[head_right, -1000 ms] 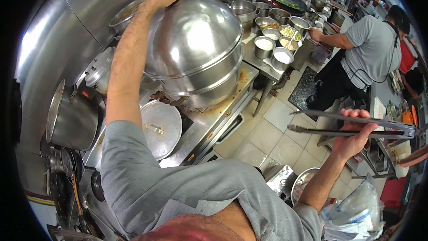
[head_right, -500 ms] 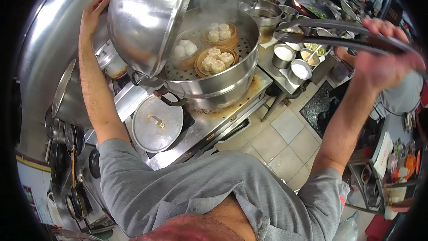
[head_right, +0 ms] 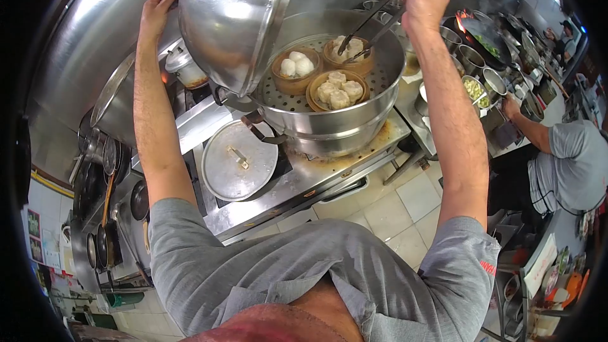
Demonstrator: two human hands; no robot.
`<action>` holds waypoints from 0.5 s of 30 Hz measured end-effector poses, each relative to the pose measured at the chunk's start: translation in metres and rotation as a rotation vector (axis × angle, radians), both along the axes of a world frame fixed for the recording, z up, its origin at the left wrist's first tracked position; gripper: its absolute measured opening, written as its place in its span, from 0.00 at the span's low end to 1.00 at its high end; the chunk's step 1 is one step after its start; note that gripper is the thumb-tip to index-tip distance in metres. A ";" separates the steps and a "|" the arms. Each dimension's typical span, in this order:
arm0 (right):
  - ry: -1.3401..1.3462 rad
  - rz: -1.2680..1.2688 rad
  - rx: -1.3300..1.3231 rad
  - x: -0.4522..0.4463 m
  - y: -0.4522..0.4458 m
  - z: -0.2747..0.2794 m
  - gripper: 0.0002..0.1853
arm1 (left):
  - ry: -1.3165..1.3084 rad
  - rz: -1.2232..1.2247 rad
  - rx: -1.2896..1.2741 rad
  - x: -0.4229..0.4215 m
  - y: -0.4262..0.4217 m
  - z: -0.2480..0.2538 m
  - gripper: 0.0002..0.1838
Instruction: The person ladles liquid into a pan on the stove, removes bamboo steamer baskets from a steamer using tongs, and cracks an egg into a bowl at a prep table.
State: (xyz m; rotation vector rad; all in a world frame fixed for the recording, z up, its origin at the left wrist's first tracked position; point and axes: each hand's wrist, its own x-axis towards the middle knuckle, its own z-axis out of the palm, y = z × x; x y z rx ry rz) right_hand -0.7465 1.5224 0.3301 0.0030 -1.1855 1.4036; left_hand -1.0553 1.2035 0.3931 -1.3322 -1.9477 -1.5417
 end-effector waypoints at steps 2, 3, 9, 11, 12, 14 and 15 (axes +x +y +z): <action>0.018 0.089 -0.047 -0.020 -0.013 -0.007 0.20 | -0.009 -0.026 0.014 0.000 0.000 -0.001 0.17; 0.008 0.097 -0.029 -0.030 -0.013 -0.010 0.21 | -0.005 -0.019 0.020 0.001 0.000 -0.002 0.17; -0.106 -0.072 0.163 -0.064 -0.034 -0.012 0.21 | -0.019 0.014 0.010 0.012 0.001 -0.003 0.17; -0.133 -0.112 0.210 -0.074 -0.040 -0.014 0.20 | -0.027 0.001 0.029 0.006 0.002 -0.003 0.17; -0.159 -0.102 0.188 -0.080 -0.042 -0.017 0.20 | -0.035 -0.012 0.047 0.004 0.002 -0.004 0.17; -0.187 -0.098 0.167 -0.091 -0.044 -0.025 0.19 | -0.048 -0.014 0.047 0.001 0.002 -0.004 0.17; -0.199 -0.110 0.151 -0.097 -0.045 -0.029 0.19 | -0.058 -0.012 0.046 0.001 0.001 -0.004 0.17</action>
